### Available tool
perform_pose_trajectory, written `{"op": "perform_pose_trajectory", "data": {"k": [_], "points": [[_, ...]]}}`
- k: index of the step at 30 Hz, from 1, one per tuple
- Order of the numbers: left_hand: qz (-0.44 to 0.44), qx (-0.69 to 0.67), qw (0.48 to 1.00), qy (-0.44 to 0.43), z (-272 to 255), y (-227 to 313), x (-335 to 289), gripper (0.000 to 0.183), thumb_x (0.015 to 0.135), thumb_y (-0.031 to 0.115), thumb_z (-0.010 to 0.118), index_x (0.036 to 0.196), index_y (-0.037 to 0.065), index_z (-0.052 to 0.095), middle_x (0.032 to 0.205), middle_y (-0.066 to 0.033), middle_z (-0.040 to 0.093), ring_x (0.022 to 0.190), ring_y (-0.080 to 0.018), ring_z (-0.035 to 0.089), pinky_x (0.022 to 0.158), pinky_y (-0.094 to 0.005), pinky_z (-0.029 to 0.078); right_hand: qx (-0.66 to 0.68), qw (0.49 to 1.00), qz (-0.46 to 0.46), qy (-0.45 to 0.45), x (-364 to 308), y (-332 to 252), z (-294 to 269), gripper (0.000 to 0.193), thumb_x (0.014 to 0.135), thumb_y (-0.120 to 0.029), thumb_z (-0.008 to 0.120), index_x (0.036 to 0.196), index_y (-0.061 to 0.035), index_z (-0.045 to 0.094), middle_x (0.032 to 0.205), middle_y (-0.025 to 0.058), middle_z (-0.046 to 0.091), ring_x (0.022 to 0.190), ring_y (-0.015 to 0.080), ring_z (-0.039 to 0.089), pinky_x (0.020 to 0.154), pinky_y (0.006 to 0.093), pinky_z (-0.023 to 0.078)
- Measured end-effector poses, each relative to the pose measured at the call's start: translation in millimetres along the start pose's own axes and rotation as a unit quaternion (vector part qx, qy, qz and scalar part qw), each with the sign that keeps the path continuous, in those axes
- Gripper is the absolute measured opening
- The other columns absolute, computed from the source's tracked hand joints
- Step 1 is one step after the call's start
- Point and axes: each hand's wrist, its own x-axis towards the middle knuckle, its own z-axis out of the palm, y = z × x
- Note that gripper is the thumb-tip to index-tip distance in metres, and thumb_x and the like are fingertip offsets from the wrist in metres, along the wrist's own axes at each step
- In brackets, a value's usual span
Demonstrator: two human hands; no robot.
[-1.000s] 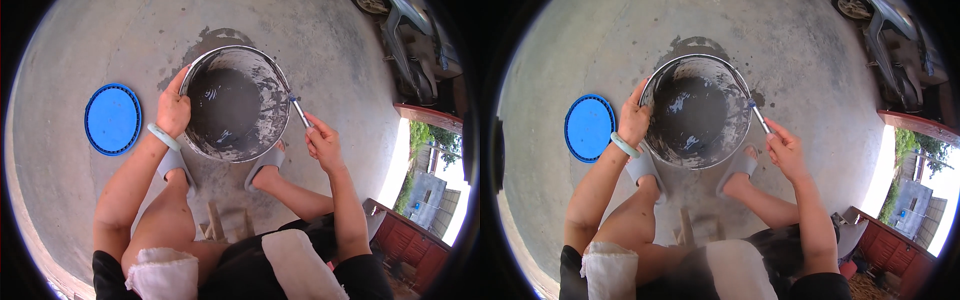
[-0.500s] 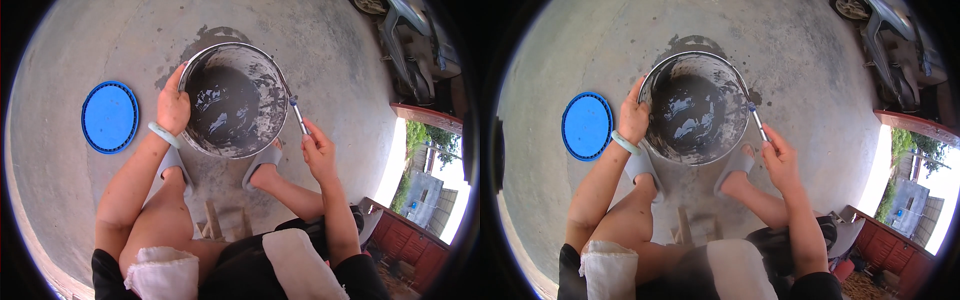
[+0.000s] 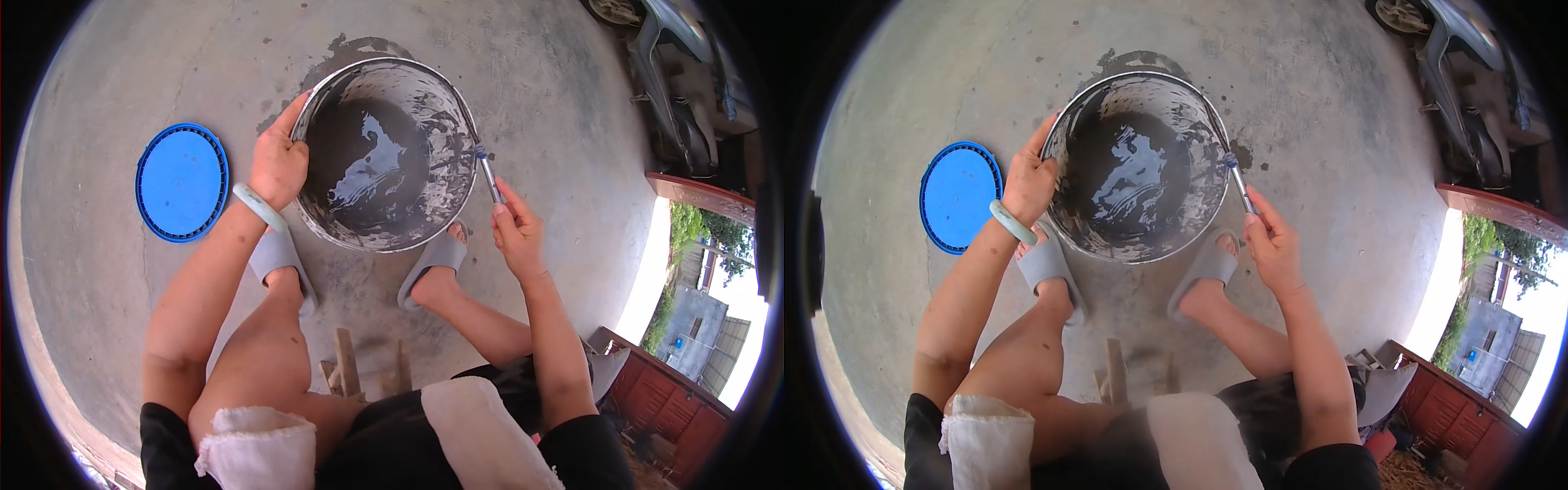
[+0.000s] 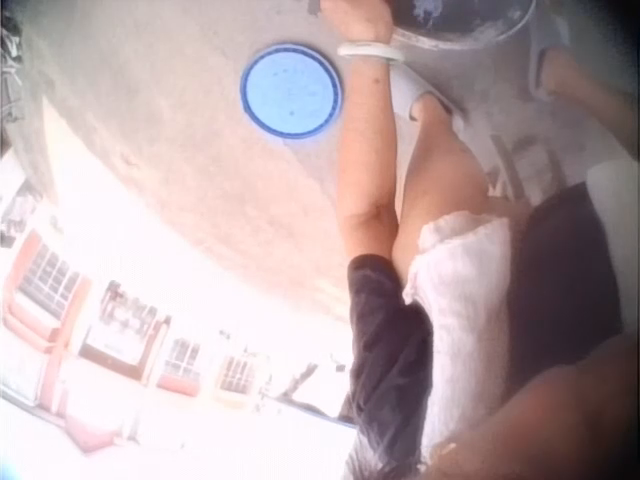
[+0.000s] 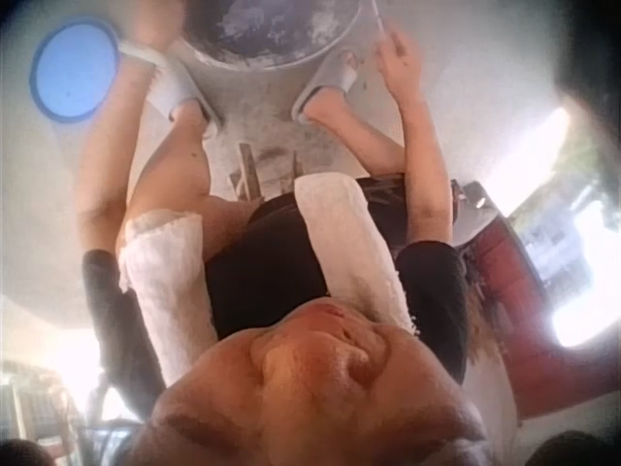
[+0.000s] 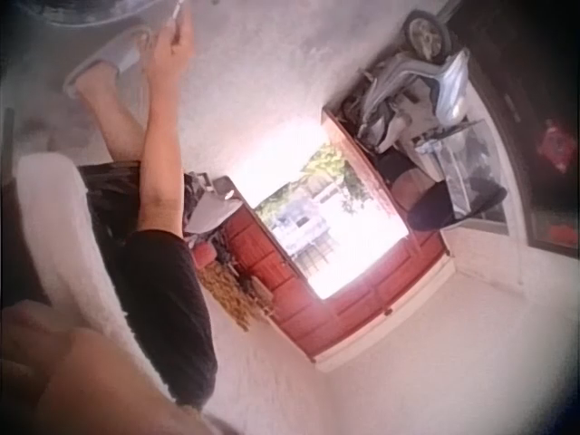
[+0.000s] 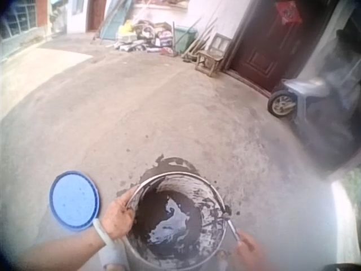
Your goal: The person stirs a gray liquid in a bucket with a spatula and scrapes excess material from the rim.
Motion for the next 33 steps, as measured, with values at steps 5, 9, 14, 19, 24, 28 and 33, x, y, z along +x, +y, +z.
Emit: {"op": "perform_pose_trajectory", "data": {"k": [5, 9, 14, 19, 24, 28, 33], "points": [[0.009, 0.002, 1.0, -0.007, -0.5, 8.0, -1.1, 0.064, 0.077, -0.011, 0.038, 0.137, 0.008, 0.046, 0.109, -0.0145, 0.065, 0.1, -0.0195, 0.059, 0.092, -0.0259, 0.042, -0.043, 0.999, -0.017, -0.015, 13.7, 3.2, -10.2, 0.039, 0.093, -0.008, 0.054, 0.132, -0.011, 0.055, 0.071, -0.0042, 0.052, 0.057, 0.0019, 0.041, 0.05, 0.0188, 0.035], [-0.026, 0.043, 0.999, -0.011, 0.5, 10.8, -0.1, 0.064, 0.077, -0.012, 0.038, 0.137, 0.007, 0.046, 0.112, -0.015, 0.064, 0.103, -0.0211, 0.058, 0.093, -0.0258, 0.041, -0.035, 0.998, -0.044, -0.031, 26.2, -4.4, -5.0, 0.039, 0.093, -0.008, 0.054, 0.131, -0.0116, 0.055, 0.073, -0.0036, 0.052, 0.056, 0.002, 0.042, 0.05, 0.0187, 0.036], [0.034, 0.026, 0.999, 0.019, 3.1, -7.2, 3.5, 0.062, 0.077, -0.011, 0.038, 0.136, 0.007, 0.046, 0.115, -0.0165, 0.062, 0.107, -0.0219, 0.058, 0.095, -0.0271, 0.04, -0.003, 0.998, -0.008, -0.066, 31.6, -13.7, -11.9, 0.038, 0.095, -0.009, 0.052, 0.132, -0.0092, 0.053, 0.072, -0.0012, 0.052, 0.051, 0.0018, 0.039, 0.044, 0.0175, 0.032], [0.054, -0.017, 0.997, 0.048, 7.2, -13.7, 2.3, 0.062, 0.077, -0.01, 0.038, 0.136, 0.007, 0.045, 0.115, -0.017, 0.062, 0.107, -0.0227, 0.058, 0.095, -0.028, 0.04, -0.057, 0.996, -0.042, -0.047, 17.9, -3.8, -17.8, 0.037, 0.094, -0.009, 0.053, 0.131, -0.0101, 0.054, 0.073, -0.0021, 0.052, 0.054, 0.0019, 0.04, 0.047, 0.0179, 0.034], [-0.004, -0.006, 1.0, 0.003, 2.8, 4.3, -1.5, 0.064, 0.077, -0.011, 0.039, 0.139, 0.008, 0.044, 0.113, -0.0145, 0.062, 0.1, -0.0165, 0.057, 0.09, -0.0244, 0.042, -0.035, 0.998, -0.04, -0.043, 27.4, -6.9, -14.2, 0.038, 0.095, -0.01, 0.052, 0.132, -0.0088, 0.052, 0.073, -0.0015, 0.052, 0.05, 0.0017, 0.038, 0.043, 0.0178, 0.031], [0.01, 0.03, 0.999, 0.009, 2.9, 3.7, -4.7, 0.064, 0.077, -0.011, 0.039, 0.139, 0.007, 0.043, 0.111, -0.014, 0.062, 0.098, -0.0138, 0.056, 0.089, -0.0229, 0.042, -0.032, 0.996, -0.012, -0.079, 47.2, -22.5, -24.0, 0.037, 0.095, -0.011, 0.051, 0.132, -0.0092, 0.053, 0.072, -0.0022, 0.051, 0.05, 0.0013, 0.037, 0.043, 0.0175, 0.03], [0.013, 0.053, 0.998, 0.026, 0.1, -2.7, -5.4, 0.064, 0.077, -0.011, 0.04, 0.139, 0.004, 0.041, 0.115, -0.015, 0.062, 0.104, -0.0182, 0.057, 0.092, -0.0256, 0.041, -0.104, 0.986, -0.006, -0.129, 68.5, -49.3, -46.4, 0.036, 0.094, -0.014, 0.053, 0.13, -0.0126, 0.057, 0.07, -0.0039, 0.051, 0.054, 0.0022, 0.039, 0.048, 0.0184, 0.033]]}}
